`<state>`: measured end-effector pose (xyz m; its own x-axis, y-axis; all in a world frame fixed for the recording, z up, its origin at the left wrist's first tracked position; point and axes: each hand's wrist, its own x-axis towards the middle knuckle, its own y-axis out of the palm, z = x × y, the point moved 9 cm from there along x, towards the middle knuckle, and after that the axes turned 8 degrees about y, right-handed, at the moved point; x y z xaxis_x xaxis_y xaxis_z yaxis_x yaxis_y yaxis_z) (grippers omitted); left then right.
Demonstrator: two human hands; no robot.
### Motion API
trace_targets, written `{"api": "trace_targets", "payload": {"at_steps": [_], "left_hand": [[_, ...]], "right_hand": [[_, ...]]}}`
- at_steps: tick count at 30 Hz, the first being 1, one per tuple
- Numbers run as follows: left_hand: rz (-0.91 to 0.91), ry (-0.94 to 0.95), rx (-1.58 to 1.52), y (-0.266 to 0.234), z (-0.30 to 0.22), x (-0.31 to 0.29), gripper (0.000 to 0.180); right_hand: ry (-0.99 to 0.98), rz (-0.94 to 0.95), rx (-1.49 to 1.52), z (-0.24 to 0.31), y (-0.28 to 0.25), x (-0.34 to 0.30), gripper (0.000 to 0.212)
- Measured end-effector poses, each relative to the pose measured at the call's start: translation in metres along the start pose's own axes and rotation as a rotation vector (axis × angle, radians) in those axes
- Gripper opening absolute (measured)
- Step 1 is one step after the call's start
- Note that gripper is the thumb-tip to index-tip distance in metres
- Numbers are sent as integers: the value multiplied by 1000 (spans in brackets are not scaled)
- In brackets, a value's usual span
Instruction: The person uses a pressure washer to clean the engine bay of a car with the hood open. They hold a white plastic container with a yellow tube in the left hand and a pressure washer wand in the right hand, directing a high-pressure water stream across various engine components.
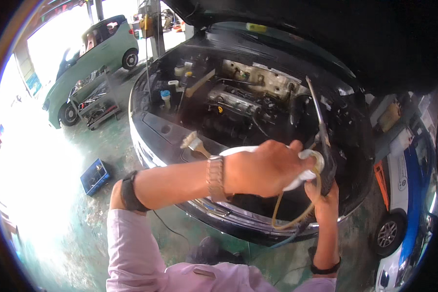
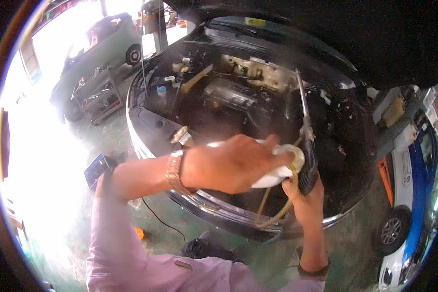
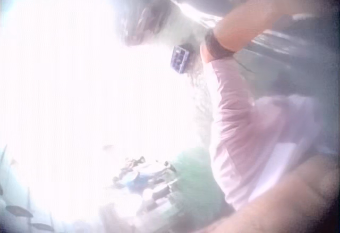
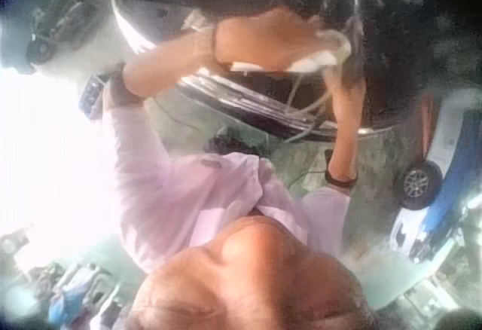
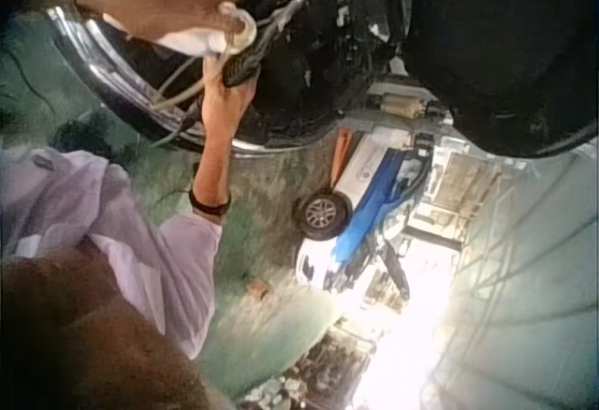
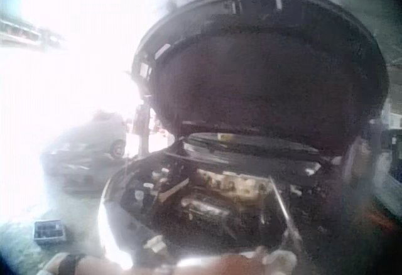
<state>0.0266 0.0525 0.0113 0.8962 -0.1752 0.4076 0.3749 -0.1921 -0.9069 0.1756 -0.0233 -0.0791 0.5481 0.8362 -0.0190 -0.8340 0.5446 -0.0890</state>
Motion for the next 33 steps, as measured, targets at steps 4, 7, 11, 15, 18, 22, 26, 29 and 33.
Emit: {"api": "trace_targets", "payload": {"at_steps": [4, 7, 11, 15, 18, 22, 26, 29, 33], "left_hand": [[109, -41, -47, 7, 4, 2, 56], [207, -32, -104, 10, 13, 6, 59], [128, 49, -219, 0, 19, 12, 55], [242, -86, -264, 5, 47, 21, 58], [271, -281, -232, -6, 77, 29, 66], [250, -490, -265, -8, 99, 40, 76], [279, -446, -224, 8, 100, 80, 81], [270, -452, -221, 16, 102, 113, 83], [246, -450, -257, 32, 103, 150, 83]], "right_hand": [[-62, -12, -178, 1, 8, 9, 65], [-134, -7, -334, 6, 11, 14, 66], [-18, -26, -337, -11, 5, 15, 60], [-85, -14, -141, -21, 5, 10, 43], [66, 9, 174, -36, -5, 10, 38], [99, -129, 141, -34, -55, 10, 37], [68, -191, 252, -32, -117, -2, 43], [-51, -227, 288, -30, -171, -20, 34], [-201, -41, 380, -33, -231, -34, 35]]}}
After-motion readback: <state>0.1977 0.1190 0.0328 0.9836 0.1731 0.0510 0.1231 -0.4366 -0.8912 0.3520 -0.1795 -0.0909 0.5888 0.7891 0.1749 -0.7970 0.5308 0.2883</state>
